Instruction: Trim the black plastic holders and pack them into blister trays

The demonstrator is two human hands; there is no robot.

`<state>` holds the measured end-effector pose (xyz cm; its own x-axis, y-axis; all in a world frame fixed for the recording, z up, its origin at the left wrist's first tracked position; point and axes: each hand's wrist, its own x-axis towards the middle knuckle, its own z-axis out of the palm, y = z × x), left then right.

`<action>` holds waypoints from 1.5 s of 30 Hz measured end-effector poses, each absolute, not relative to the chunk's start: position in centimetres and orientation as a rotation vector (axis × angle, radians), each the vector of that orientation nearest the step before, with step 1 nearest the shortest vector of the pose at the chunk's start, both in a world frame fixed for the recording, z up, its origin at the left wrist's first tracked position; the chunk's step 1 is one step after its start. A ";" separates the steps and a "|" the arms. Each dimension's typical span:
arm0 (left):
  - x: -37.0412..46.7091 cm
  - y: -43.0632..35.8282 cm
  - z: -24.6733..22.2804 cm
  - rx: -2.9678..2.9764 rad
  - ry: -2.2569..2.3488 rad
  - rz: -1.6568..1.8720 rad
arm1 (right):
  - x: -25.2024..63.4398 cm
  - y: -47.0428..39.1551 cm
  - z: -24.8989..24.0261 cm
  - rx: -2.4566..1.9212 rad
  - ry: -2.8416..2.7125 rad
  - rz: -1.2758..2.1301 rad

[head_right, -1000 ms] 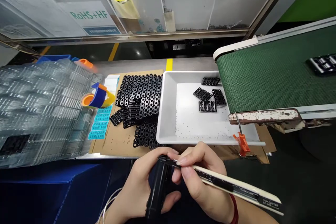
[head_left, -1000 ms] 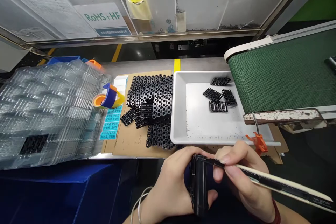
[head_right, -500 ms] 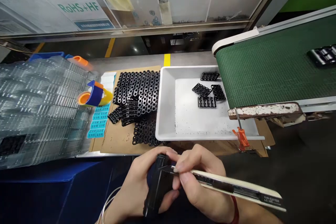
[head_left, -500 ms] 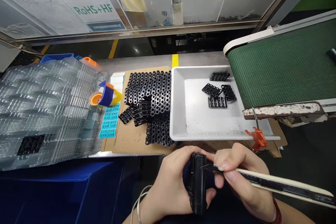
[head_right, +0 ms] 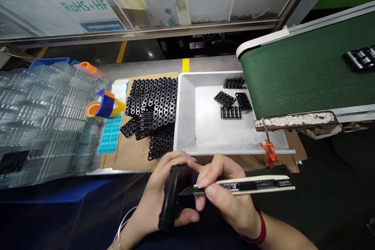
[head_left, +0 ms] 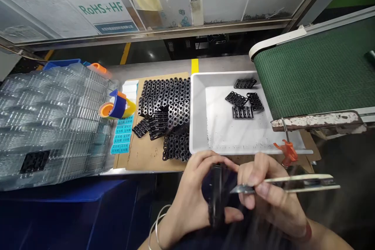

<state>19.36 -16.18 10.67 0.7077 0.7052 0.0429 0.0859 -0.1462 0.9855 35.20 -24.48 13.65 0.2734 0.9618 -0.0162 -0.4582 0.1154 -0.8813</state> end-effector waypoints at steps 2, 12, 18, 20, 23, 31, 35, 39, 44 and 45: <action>19.1 -16.2 9.4 1.423 0.672 0.706 | 35.4 -24.0 13.7 -0.925 -0.639 1.084; 18.9 -18.3 5.7 0.441 0.571 0.467 | 33.5 -22.5 13.0 -0.791 -0.678 0.937; 19.8 -19.8 6.0 0.383 0.587 0.416 | 32.4 -22.4 12.7 -0.853 -0.691 0.852; 19.7 -20.2 5.8 0.349 0.598 0.398 | 32.4 -22.4 12.7 -0.860 -0.690 0.829; 19.5 -20.5 5.3 0.292 0.591 0.389 | 32.4 -22.4 12.7 -0.869 -0.693 0.823; 20.4 -19.9 7.8 0.001 0.164 0.441 | 32.9 -22.9 13.1 -0.893 -0.679 0.872; 21.1 -19.6 9.1 -0.110 -0.009 0.457 | 33.2 -23.0 13.3 -0.878 -0.681 0.955; 21.2 -19.6 9.1 -0.150 -0.002 0.436 | 33.3 -23.2 13.2 -0.882 -0.759 0.879; 21.1 -19.5 8.4 -0.091 -0.003 0.452 | 33.3 -23.1 13.1 -0.843 -0.781 0.909; 21.0 -19.4 8.3 -0.066 -0.009 0.464 | 33.5 -23.0 13.1 -0.827 -0.756 0.926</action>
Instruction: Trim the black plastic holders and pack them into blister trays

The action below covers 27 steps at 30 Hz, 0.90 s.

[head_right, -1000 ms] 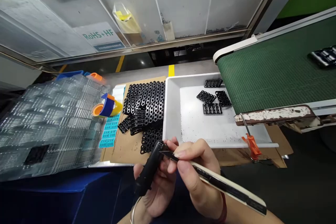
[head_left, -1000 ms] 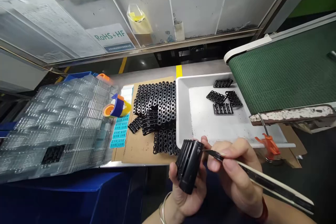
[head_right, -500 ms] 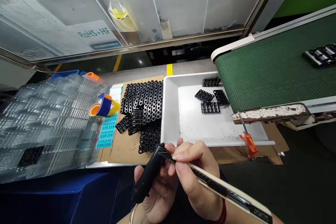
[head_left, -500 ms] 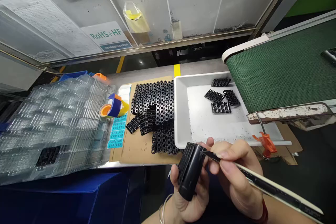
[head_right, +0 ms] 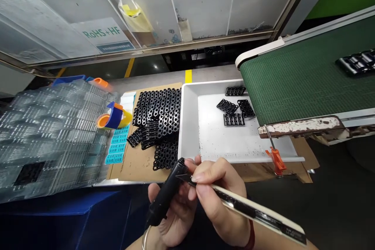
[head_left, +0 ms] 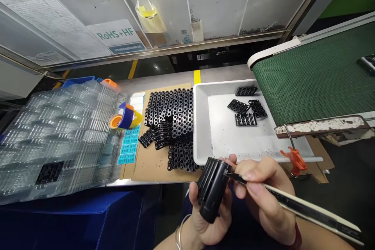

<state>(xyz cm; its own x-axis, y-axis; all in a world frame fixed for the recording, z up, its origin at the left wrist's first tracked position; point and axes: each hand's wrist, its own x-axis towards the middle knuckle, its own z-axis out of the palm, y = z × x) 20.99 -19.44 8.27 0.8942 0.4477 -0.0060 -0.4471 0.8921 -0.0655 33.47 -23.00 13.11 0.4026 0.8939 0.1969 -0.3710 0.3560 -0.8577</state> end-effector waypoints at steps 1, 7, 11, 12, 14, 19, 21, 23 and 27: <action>20.8 -19.3 8.2 -0.025 0.003 0.480 | 33.7 -22.9 13.2 -0.812 -0.724 0.942; 19.5 -18.0 8.9 0.472 0.330 0.731 | 36.8 -22.5 13.3 -0.901 -0.624 0.836; 19.7 -16.9 9.6 0.542 0.356 0.820 | 38.4 -22.9 13.0 -1.034 -0.618 0.981; 19.8 -16.7 9.8 0.508 0.334 0.804 | 38.5 -23.1 12.9 -1.072 -0.608 1.042; 20.0 -16.3 10.1 0.414 0.293 0.738 | 38.5 -23.3 12.9 -1.130 -0.586 1.149; 20.0 -15.8 10.6 0.246 0.253 0.551 | 37.9 -23.5 12.6 -1.167 -0.477 1.256; 19.9 -15.7 10.7 0.219 0.269 0.505 | 37.7 -23.5 12.6 -1.172 -0.455 1.300; 19.9 -15.7 10.7 0.209 0.273 0.477 | 37.4 -23.5 12.6 -1.154 -0.433 1.370; 20.0 -16.0 10.9 0.181 0.271 0.415 | 36.5 -23.3 12.5 -1.092 -0.339 1.494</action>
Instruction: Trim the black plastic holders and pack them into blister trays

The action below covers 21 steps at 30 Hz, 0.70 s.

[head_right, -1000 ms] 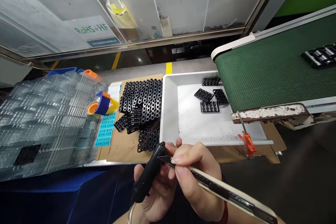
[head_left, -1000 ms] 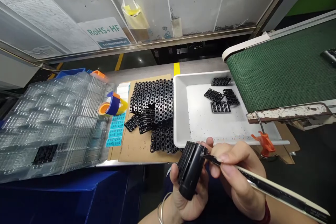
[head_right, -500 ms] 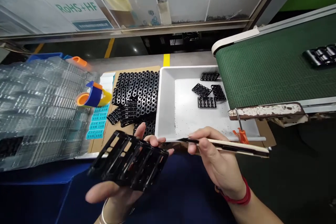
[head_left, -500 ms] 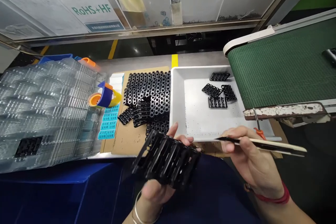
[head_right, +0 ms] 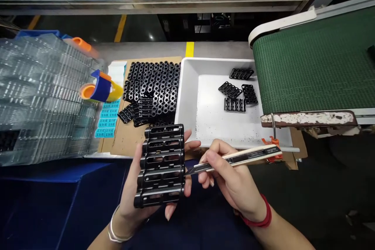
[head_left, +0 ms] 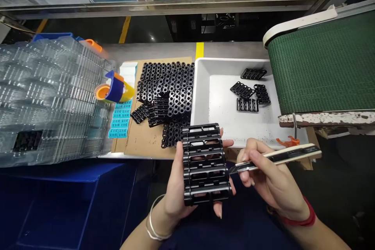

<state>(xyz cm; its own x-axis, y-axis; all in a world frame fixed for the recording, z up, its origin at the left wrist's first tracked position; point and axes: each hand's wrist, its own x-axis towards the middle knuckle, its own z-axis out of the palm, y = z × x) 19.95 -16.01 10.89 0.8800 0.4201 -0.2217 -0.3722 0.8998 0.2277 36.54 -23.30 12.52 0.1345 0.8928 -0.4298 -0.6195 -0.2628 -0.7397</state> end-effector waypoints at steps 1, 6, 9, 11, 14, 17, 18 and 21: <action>19.9 -16.1 10.9 0.167 0.276 0.402 | 36.3 -23.3 12.5 -1.080 -0.311 1.520; 19.9 -16.4 10.7 0.131 0.286 0.325 | 35.6 -23.2 12.1 -1.035 -0.223 1.629; 19.9 -16.5 10.5 0.136 0.288 0.291 | 35.3 -23.2 12.0 -1.040 -0.198 1.675; 20.0 -16.5 10.5 0.130 0.291 0.285 | 35.2 -23.1 12.1 -1.051 -0.195 1.687; 20.0 -16.5 10.5 0.106 0.256 0.270 | 35.2 -23.1 12.1 -1.049 -0.209 1.701; 19.9 -16.6 10.4 0.093 0.264 0.259 | 35.2 -23.3 12.1 -1.034 -0.228 1.707; 19.9 -16.6 10.3 0.095 0.276 0.253 | 35.3 -23.3 12.1 -1.038 -0.231 1.709; 19.8 -16.7 10.1 0.110 0.293 0.220 | 35.4 -23.5 12.1 -1.047 -0.236 1.711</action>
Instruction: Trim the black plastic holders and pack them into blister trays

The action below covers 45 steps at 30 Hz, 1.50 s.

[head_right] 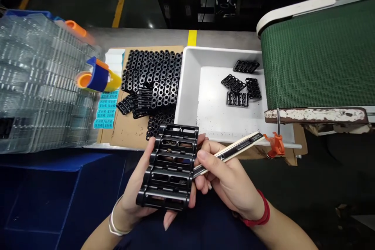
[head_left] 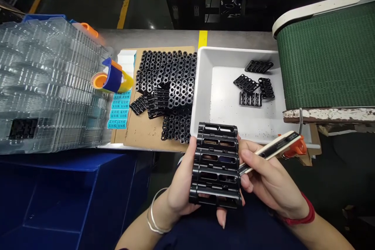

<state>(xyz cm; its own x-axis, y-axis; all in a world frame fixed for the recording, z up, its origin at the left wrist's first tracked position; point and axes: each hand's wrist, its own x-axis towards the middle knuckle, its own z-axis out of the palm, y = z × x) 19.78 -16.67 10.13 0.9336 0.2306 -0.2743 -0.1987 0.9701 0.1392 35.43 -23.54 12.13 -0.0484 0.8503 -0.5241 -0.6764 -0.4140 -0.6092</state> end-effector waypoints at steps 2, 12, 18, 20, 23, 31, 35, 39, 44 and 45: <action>19.7 -16.7 10.0 0.117 0.292 0.192 | 35.5 -23.7 12.1 -1.043 -0.237 1.718; 19.4 -17.1 9.5 0.149 0.341 0.172 | 36.1 -23.7 12.2 -1.081 -0.265 1.732; 19.5 -16.7 10.0 0.155 0.324 0.101 | 36.3 -23.8 12.2 -1.069 -0.273 1.743; 19.7 -16.6 10.2 0.183 0.336 0.147 | 36.4 -23.8 12.0 -1.078 -0.283 1.700; 19.8 -16.6 10.5 0.236 0.338 0.302 | 36.7 -23.7 11.9 -1.128 -0.327 1.549; 19.7 -17.2 11.4 0.316 0.493 0.601 | 35.5 -25.7 12.9 -1.165 -0.728 1.188; 19.6 -17.7 11.5 0.340 0.619 0.519 | 35.0 -26.0 13.6 -1.180 -1.069 1.037; 19.3 -18.3 11.3 0.363 0.696 0.490 | 35.0 -25.4 13.7 -1.187 -1.251 0.958; 18.8 -18.6 10.8 0.538 0.711 0.464 | 34.8 -25.3 13.3 -1.239 -1.323 0.835; 18.7 -18.6 10.7 0.569 0.725 0.473 | 34.7 -25.4 13.3 -1.250 -1.332 0.843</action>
<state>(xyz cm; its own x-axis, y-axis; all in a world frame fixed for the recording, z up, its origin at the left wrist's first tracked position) 18.67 -18.60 10.74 0.6576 0.5814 -0.4790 -0.2043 0.7497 0.6295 34.74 -25.39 13.28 0.1238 0.9660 0.2271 0.2079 0.1986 -0.9578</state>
